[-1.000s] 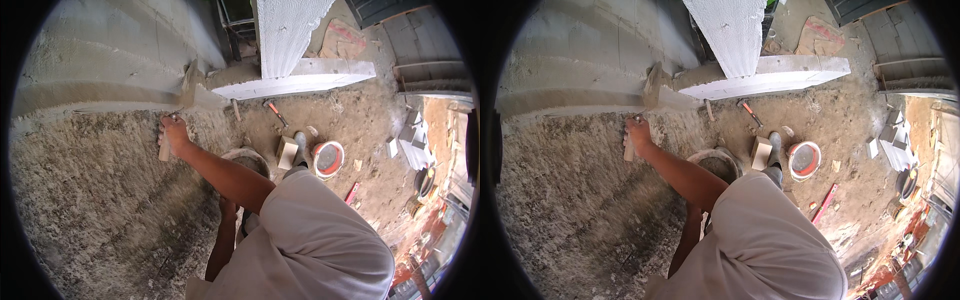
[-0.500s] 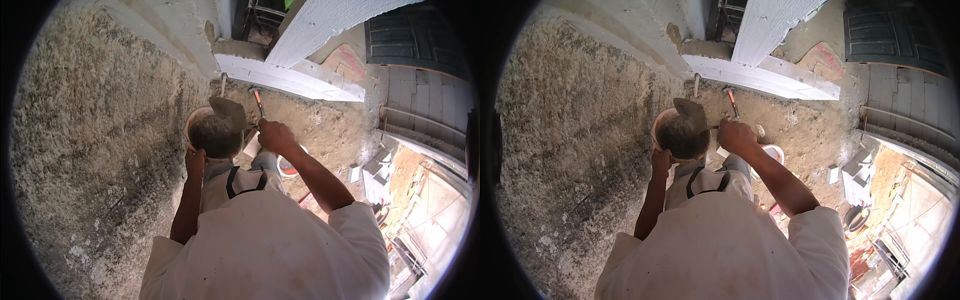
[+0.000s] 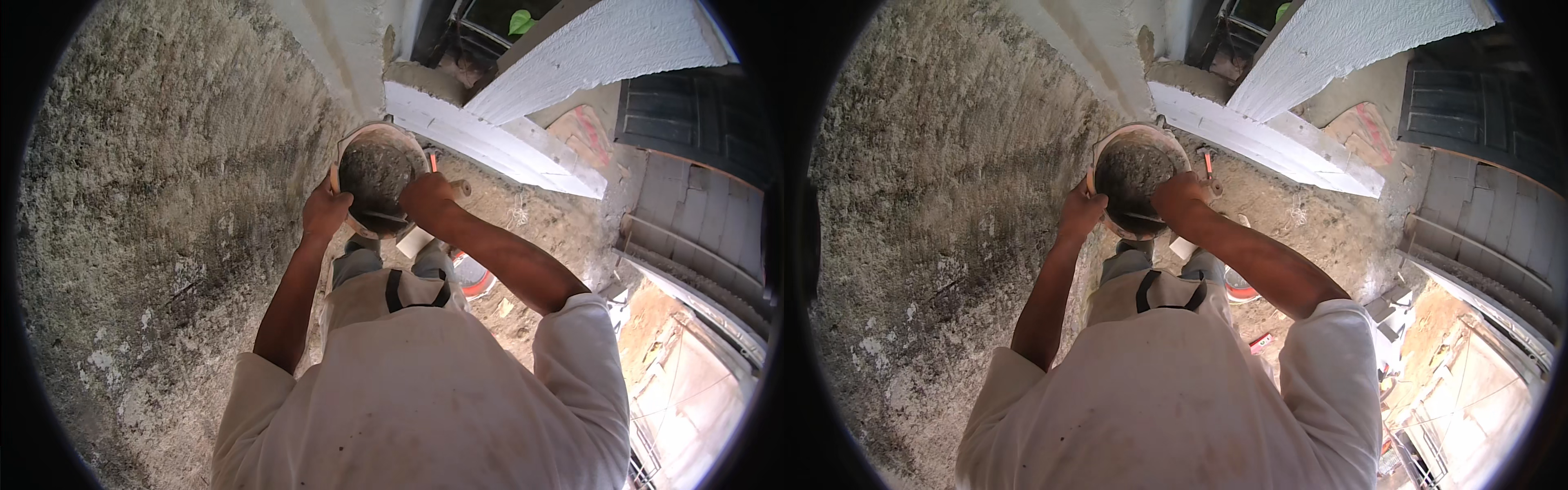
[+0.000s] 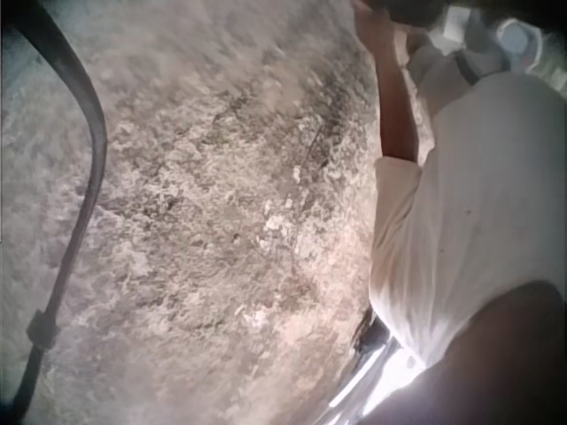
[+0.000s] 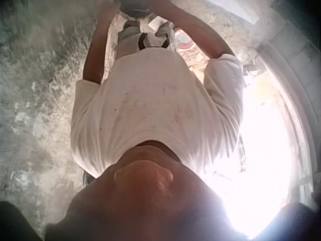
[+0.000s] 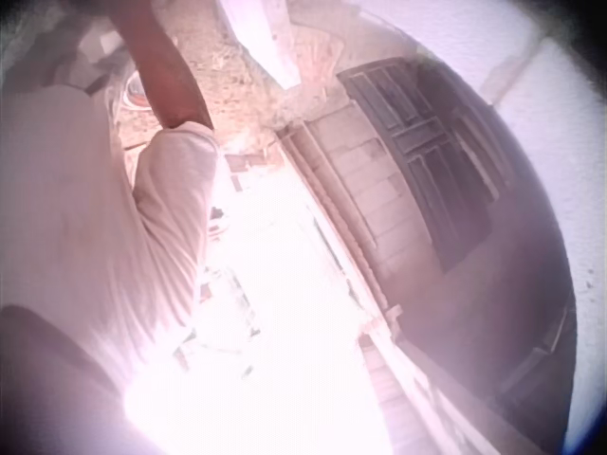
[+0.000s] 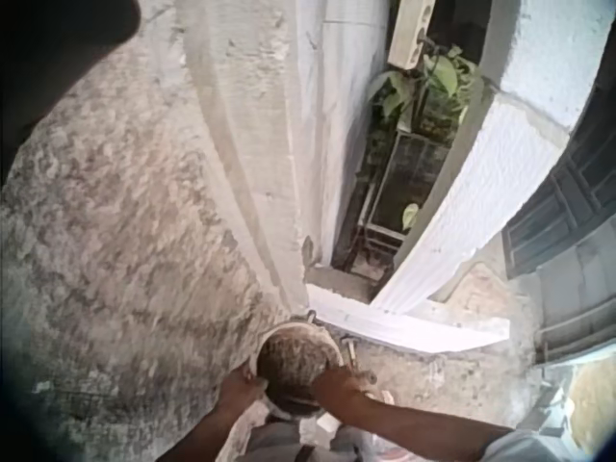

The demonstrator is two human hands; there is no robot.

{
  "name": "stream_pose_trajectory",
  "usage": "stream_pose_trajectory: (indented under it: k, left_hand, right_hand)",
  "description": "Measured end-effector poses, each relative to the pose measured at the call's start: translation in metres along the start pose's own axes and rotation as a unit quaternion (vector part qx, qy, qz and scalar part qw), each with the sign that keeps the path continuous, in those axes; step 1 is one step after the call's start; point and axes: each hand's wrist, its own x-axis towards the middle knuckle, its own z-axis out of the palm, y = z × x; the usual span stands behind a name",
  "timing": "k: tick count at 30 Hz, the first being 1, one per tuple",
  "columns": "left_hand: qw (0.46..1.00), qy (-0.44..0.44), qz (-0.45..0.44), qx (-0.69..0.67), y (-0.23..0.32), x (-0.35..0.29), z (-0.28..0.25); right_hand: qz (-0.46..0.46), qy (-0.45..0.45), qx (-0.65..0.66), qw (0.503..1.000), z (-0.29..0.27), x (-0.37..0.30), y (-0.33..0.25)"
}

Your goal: The person prepares a bucket of cement and applies it to a wall section using a trowel. They then pick up a decorative geometric tile, apply cement to its back, and press it onto the wall. The person repeats this process, carefully aligning the tiles to form a pattern.

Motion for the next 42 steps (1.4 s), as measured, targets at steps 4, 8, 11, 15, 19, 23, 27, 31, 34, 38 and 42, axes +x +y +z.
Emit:
stream_pose_trajectory:
  k: [4,8,11,15,19,23,27,31,34,38,42]
  left_hand:
    - [0.999,-0.026,-0.011,0.045,0.019,0.008,-0.007]
    - [0.995,-0.052,0.013,0.09,0.035,0.02,-0.013]
    - [0.993,-0.063,0.02,0.099,0.039,0.029,-0.017]
    - [0.996,-0.067,-0.016,0.053,0.036,0.036,-0.02]
    - [0.995,-0.082,-0.057,-0.013,0.026,0.037,-0.032]
    - [0.991,-0.092,-0.059,-0.078,0.011,0.016,-0.046]
    - [0.984,-0.047,-0.108,-0.138,-0.025,0.02,-0.029]
    - [0.988,-0.065,-0.143,0.007,-0.037,0.025,-0.026]
    - [0.988,-0.056,-0.135,0.049,-0.062,0.021,-0.02]
    - [0.989,-0.06,-0.125,0.052,-0.088,0.019,-0.013]
    - [0.983,-0.088,-0.147,0.068,-0.105,0.019,-0.013]
  right_hand:
    - [0.068,0.057,0.067,0.994,-0.006,-0.015,0.022]
    - [0.044,-0.003,-0.002,0.999,-0.015,0.001,0.021]
    - [0.008,0.005,0.017,1.0,-0.014,0.0,0.014]
    - [0.029,-0.082,0.161,0.983,-0.007,-0.006,0.043]
    - [0.014,-0.019,0.409,0.912,0.065,-0.027,0.073]
    - [0.013,0.001,0.695,0.719,0.101,-0.066,0.053]
    - [0.117,0.129,0.737,0.653,0.144,-0.052,0.012]
    - [0.19,0.299,0.78,0.517,0.12,0.006,-0.026]
    - [0.252,0.32,0.821,0.399,0.069,0.047,-0.043]
    - [0.225,0.345,0.874,0.257,0.036,0.094,-0.039]
    - [0.263,0.352,0.88,0.179,0.039,0.112,-0.019]
